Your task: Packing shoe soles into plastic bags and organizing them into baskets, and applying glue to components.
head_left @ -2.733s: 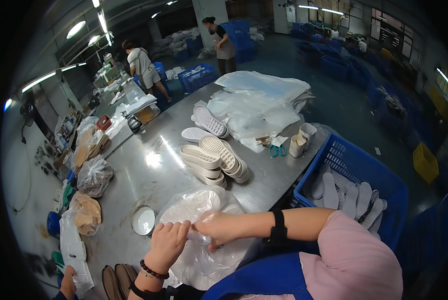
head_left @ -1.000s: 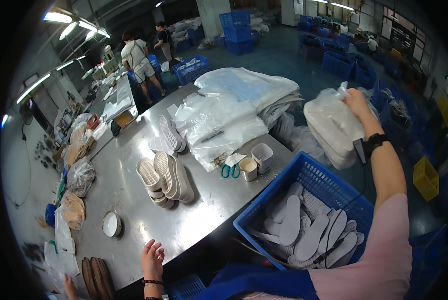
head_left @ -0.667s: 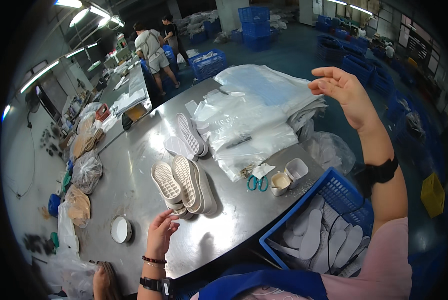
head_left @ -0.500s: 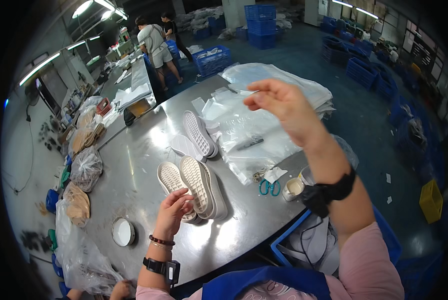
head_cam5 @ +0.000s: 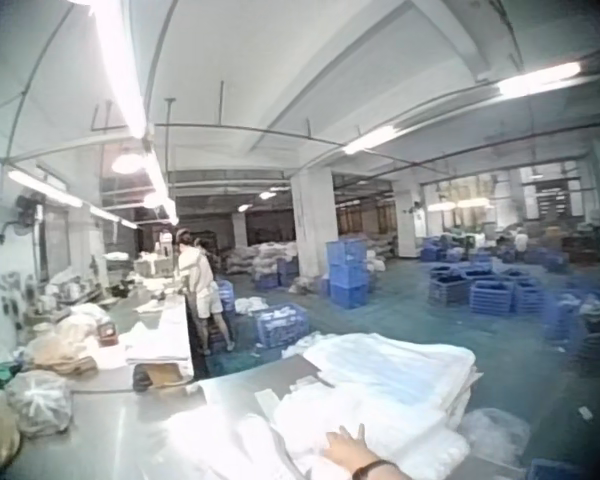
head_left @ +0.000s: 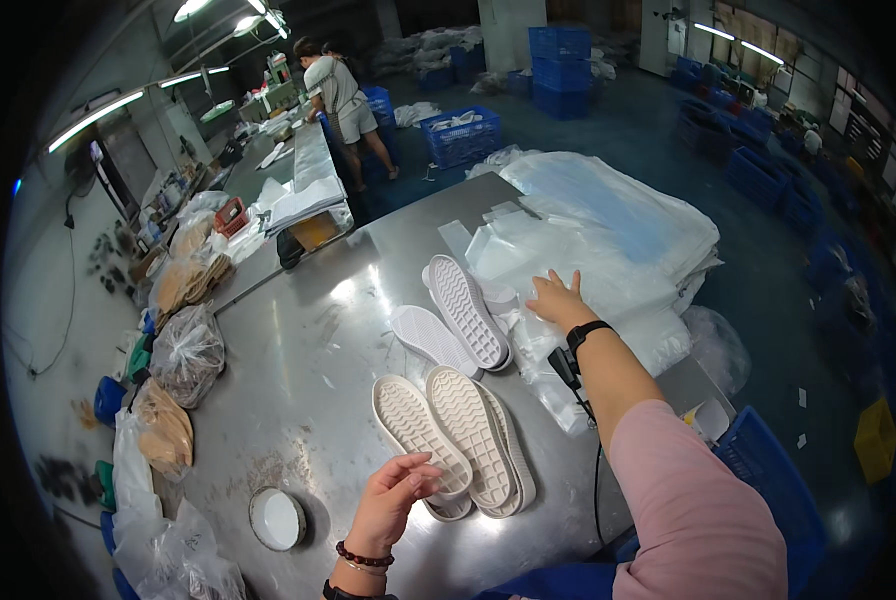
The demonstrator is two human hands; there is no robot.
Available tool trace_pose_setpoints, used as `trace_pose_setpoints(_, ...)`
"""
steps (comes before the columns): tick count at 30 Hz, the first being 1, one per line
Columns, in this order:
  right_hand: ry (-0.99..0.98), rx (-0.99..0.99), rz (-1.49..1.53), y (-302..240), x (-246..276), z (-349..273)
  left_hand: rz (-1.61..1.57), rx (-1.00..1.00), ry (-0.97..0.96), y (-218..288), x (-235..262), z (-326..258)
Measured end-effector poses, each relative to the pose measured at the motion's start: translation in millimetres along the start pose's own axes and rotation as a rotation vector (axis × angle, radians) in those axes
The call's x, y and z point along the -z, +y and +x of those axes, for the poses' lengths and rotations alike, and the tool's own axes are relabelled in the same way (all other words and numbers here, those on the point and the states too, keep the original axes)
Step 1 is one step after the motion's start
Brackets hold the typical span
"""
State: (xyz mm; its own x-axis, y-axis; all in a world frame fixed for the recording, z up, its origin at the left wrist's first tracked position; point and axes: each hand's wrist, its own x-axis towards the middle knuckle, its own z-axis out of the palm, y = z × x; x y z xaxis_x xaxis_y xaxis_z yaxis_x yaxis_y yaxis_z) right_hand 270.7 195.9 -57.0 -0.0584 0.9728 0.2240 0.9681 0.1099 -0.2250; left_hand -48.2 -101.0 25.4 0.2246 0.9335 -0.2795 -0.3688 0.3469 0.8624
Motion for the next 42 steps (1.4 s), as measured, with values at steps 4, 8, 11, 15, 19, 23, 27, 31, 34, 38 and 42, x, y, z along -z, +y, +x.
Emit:
trace_pose_setpoints(4,-0.614,0.022,-0.29,-3.8,41.5,6.3,0.002,-0.017,0.018,10.0,14.8,13.1)
trace_pose_setpoints(8,-1.018,-0.024,-0.337,-0.5,45.2,-24.6,0.026,-0.011,-0.042,13.4,18.7,38.5)
trace_pose_setpoints(11,-1.167,-0.291,-0.193,-3.4,59.5,-66.5,0.072,0.024,-0.049,15.1,19.4,52.6)
trace_pose_setpoints(15,-1.113,-0.355,0.013,15.4,53.7,-81.8,0.214,0.066,-0.097,21.2,25.0,52.8)
trace_pose_setpoints(19,-0.302,-0.441,0.287,25.0,52.6,-54.8,0.276,0.038,-0.136,25.2,25.4,46.8)
trace_pose_setpoints(23,0.231,-0.011,-0.233,36.5,-3.1,-42.5,0.283,-0.001,-0.134,28.8,26.4,54.0)
trace_pose_setpoints(27,-0.023,0.031,-0.352,33.8,1.4,-50.0,0.289,-0.042,-0.141,41.2,24.0,55.8)
trace_pose_setpoints(31,-0.266,-0.164,-0.499,28.9,40.3,-59.0,0.291,-0.033,-0.158,36.2,39.2,59.9)
trace_pose_setpoints(34,-0.297,-0.213,-0.493,32.6,58.9,-71.9,0.336,-0.026,-0.168,36.9,38.2,70.0)
trace_pose_setpoints(38,-0.193,-0.2,-0.433,31.4,62.2,-90.7,0.7,-0.139,-0.438,67.5,18.4,105.9)
trace_pose_setpoints(42,0.387,-0.335,0.143,48.6,81.9,-85.6,0.864,-0.167,-0.585,82.0,-9.1,149.3)
